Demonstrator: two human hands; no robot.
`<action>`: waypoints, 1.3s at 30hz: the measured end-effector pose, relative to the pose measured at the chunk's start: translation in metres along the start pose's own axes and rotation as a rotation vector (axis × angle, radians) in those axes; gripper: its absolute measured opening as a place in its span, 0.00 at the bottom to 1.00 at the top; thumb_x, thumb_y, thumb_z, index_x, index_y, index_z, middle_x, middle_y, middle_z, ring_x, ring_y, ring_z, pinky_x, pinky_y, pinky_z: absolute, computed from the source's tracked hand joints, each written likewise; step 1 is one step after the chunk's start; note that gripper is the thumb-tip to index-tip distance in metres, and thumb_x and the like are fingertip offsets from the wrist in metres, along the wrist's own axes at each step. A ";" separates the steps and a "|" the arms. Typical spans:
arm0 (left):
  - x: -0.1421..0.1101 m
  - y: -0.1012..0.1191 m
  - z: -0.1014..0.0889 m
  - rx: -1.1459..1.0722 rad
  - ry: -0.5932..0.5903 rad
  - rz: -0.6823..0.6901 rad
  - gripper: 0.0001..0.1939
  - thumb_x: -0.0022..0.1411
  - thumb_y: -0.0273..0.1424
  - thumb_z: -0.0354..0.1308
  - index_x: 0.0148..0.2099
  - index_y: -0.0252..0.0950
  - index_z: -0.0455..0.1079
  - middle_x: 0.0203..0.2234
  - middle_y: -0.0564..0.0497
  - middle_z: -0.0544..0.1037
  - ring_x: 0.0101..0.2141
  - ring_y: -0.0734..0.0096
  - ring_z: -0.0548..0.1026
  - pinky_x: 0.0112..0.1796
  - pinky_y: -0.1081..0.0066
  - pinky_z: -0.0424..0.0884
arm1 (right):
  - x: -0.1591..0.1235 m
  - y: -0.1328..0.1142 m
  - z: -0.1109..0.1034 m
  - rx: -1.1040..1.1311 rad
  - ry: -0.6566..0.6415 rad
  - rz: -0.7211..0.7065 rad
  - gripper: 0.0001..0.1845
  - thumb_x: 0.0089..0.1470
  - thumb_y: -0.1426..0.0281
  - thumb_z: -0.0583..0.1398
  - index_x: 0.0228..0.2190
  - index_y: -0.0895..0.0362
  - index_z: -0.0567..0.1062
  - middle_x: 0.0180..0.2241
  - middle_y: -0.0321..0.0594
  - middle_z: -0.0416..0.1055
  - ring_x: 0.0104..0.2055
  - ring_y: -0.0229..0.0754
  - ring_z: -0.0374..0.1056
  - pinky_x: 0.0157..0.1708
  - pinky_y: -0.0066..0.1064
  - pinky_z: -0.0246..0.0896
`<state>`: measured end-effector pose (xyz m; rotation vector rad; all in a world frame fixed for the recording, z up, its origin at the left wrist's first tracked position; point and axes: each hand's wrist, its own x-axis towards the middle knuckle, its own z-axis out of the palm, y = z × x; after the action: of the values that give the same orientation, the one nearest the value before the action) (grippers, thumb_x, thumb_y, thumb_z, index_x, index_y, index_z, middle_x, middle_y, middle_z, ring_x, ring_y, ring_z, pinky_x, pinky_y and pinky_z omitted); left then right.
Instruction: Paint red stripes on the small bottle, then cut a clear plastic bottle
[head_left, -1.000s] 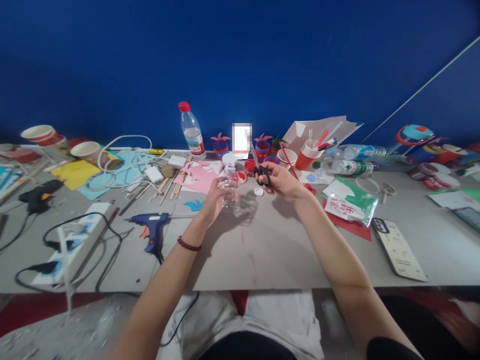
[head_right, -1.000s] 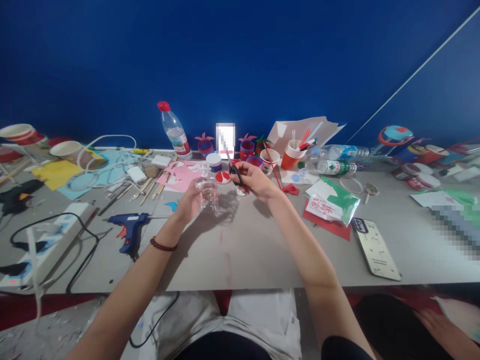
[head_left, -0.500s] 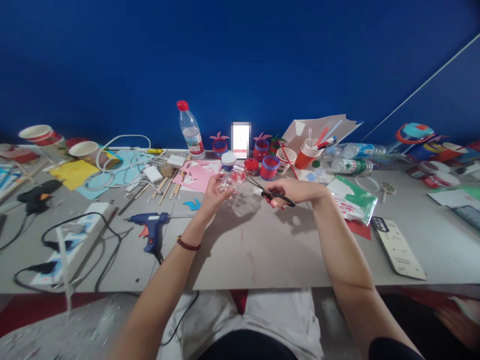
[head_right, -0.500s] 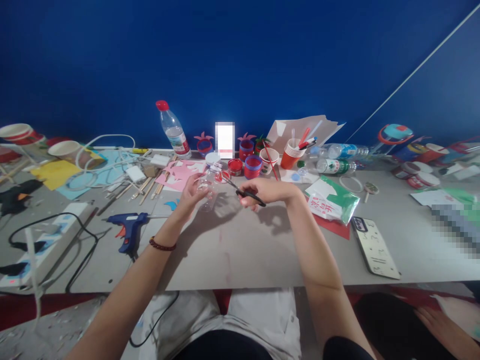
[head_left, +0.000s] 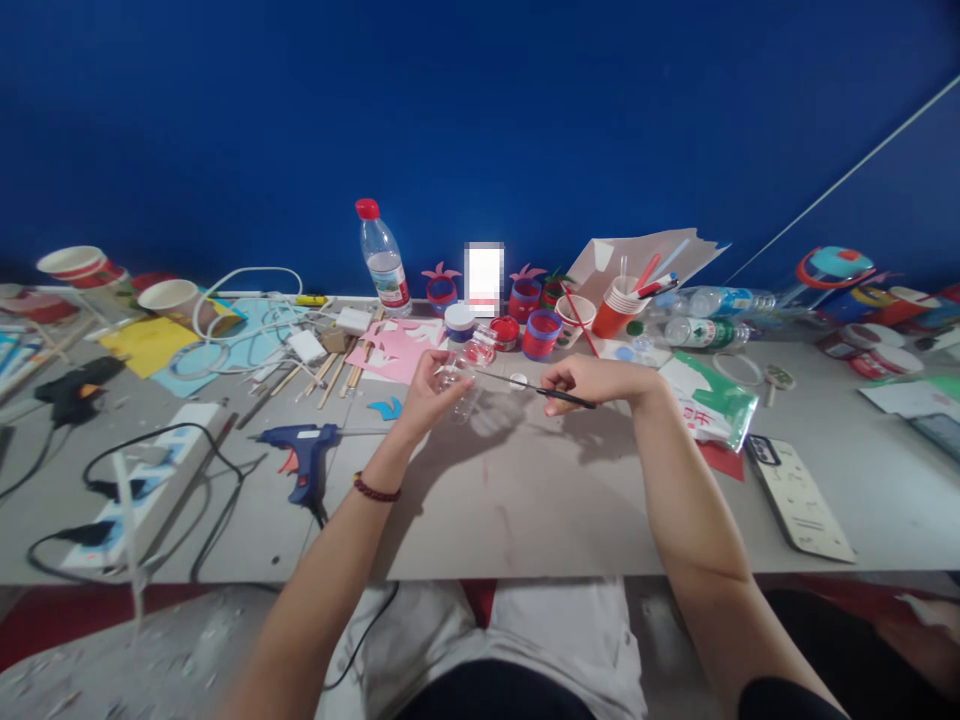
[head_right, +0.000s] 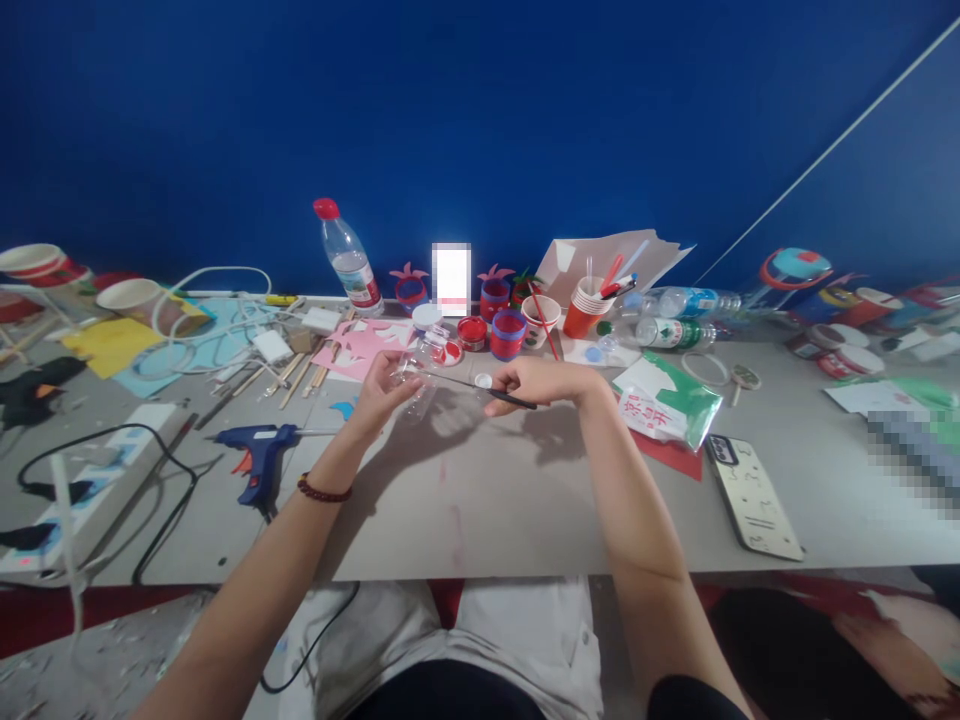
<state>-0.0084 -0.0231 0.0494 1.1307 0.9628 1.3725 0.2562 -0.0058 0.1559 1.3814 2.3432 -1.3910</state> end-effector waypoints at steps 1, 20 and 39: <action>0.000 0.000 0.000 0.000 -0.005 -0.008 0.30 0.44 0.40 0.75 0.44 0.38 0.64 0.37 0.52 0.76 0.33 0.72 0.76 0.33 0.72 0.69 | -0.001 0.000 -0.001 -0.006 0.002 0.012 0.27 0.43 0.45 0.66 0.23 0.55 0.66 0.19 0.29 0.59 0.20 0.31 0.51 0.20 0.28 0.43; -0.006 0.005 0.009 0.173 0.101 0.091 0.35 0.43 0.36 0.76 0.53 0.40 0.69 0.39 0.50 0.76 0.36 0.69 0.74 0.38 0.69 0.68 | 0.003 0.002 0.001 -0.032 0.030 -0.039 0.26 0.45 0.46 0.65 0.21 0.55 0.66 0.21 0.31 0.60 0.24 0.33 0.52 0.24 0.29 0.43; -0.002 -0.009 0.005 0.249 0.104 0.112 0.39 0.44 0.42 0.74 0.54 0.41 0.60 0.40 0.50 0.74 0.35 0.71 0.76 0.34 0.72 0.70 | 0.013 0.011 0.005 -0.016 0.018 0.017 0.26 0.46 0.47 0.65 0.24 0.56 0.67 0.19 0.28 0.58 0.20 0.30 0.50 0.20 0.27 0.42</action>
<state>-0.0016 -0.0243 0.0420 1.3253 1.1854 1.4407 0.2547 0.0013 0.1392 1.4122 2.3432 -1.3579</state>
